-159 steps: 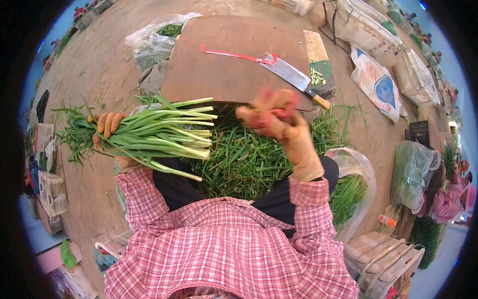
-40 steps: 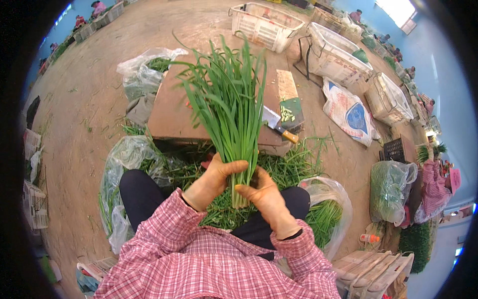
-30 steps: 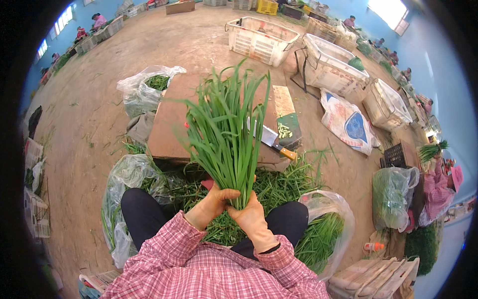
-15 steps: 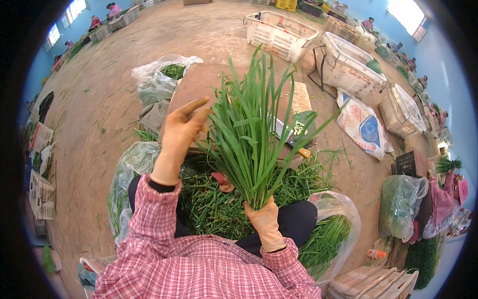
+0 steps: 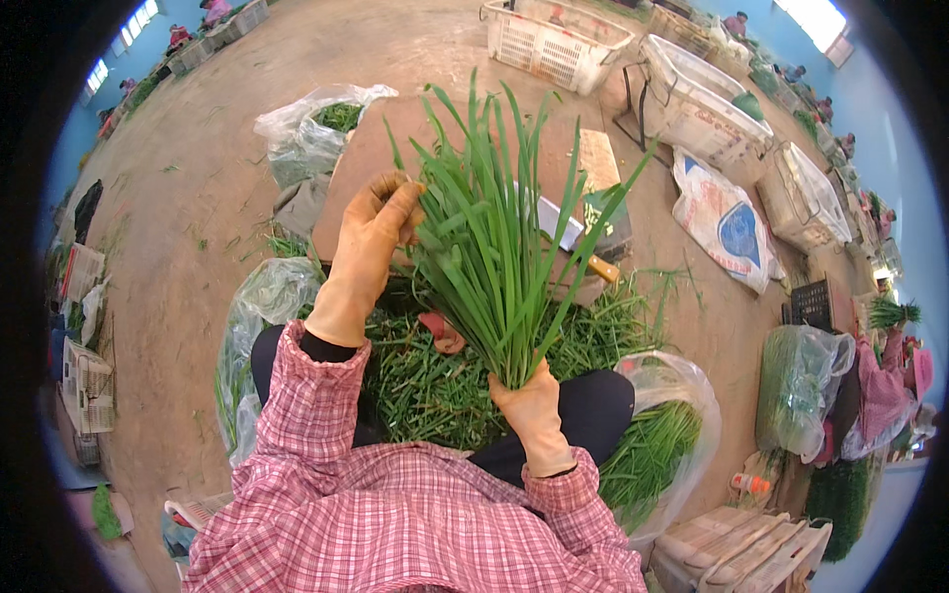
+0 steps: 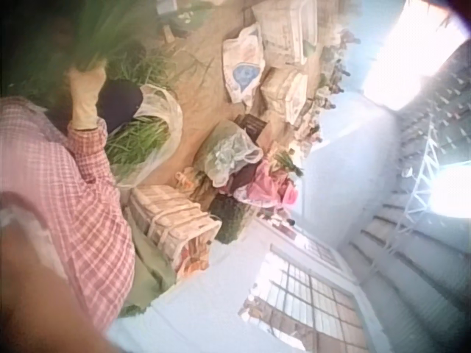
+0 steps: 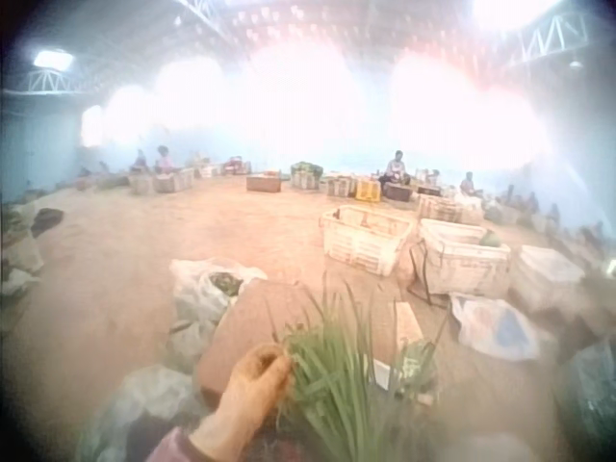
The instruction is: The person sorts green onions from a plastic bag, removes yellowed leaves by hand, gathers them into a bunch, ties the bundle with a red strap, and trims the roots using a large knife.
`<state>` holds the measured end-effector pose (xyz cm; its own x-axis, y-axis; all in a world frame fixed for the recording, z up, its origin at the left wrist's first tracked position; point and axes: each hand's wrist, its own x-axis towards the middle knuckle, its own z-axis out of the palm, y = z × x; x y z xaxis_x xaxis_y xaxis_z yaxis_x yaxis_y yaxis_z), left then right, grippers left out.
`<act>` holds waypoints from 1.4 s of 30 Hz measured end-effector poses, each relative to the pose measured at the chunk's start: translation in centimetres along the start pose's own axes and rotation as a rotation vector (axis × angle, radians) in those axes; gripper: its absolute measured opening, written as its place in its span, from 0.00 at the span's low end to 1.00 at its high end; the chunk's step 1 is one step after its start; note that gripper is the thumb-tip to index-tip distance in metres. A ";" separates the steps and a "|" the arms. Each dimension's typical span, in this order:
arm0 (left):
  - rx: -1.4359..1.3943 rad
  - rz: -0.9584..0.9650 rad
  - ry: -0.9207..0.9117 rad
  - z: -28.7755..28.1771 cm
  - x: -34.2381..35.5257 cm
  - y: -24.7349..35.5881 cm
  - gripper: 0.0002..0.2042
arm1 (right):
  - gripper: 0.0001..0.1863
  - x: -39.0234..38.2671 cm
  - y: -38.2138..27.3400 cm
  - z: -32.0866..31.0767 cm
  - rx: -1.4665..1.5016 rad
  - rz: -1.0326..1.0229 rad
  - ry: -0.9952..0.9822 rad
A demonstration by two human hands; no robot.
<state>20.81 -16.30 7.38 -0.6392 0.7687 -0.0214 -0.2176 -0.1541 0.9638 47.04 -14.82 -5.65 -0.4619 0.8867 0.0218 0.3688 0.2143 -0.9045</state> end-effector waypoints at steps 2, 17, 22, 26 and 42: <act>0.127 0.090 0.061 0.7 -0.4 0.0 0.09 | 0.23 -0.7 -0.4 0.0 0.030 0.026 -0.016; 0.109 -0.101 0.022 1.4 -0.3 -0.9 0.12 | 0.24 -2.3 -2.0 -1.9 0.017 0.046 -0.067; -0.029 0.009 0.131 1.7 -1.2 0.2 0.10 | 0.26 -2.8 -2.7 -2.2 0.019 0.090 -0.115; -0.219 0.393 0.296 -4.2 0.9 5.2 0.10 | 0.22 -3.4 -1.8 -4.1 -0.020 0.143 -0.052; 0.378 -0.369 -0.713 -1.2 -8.7 -5.2 0.17 | 0.12 0.2 -3.6 -14.9 0.886 0.353 -0.009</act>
<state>26.64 -22.95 2.27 0.0631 0.9521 -0.2991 0.0194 0.2985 0.9542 57.60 -9.33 3.94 -0.4482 0.8369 -0.3142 -0.2554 -0.4567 -0.8522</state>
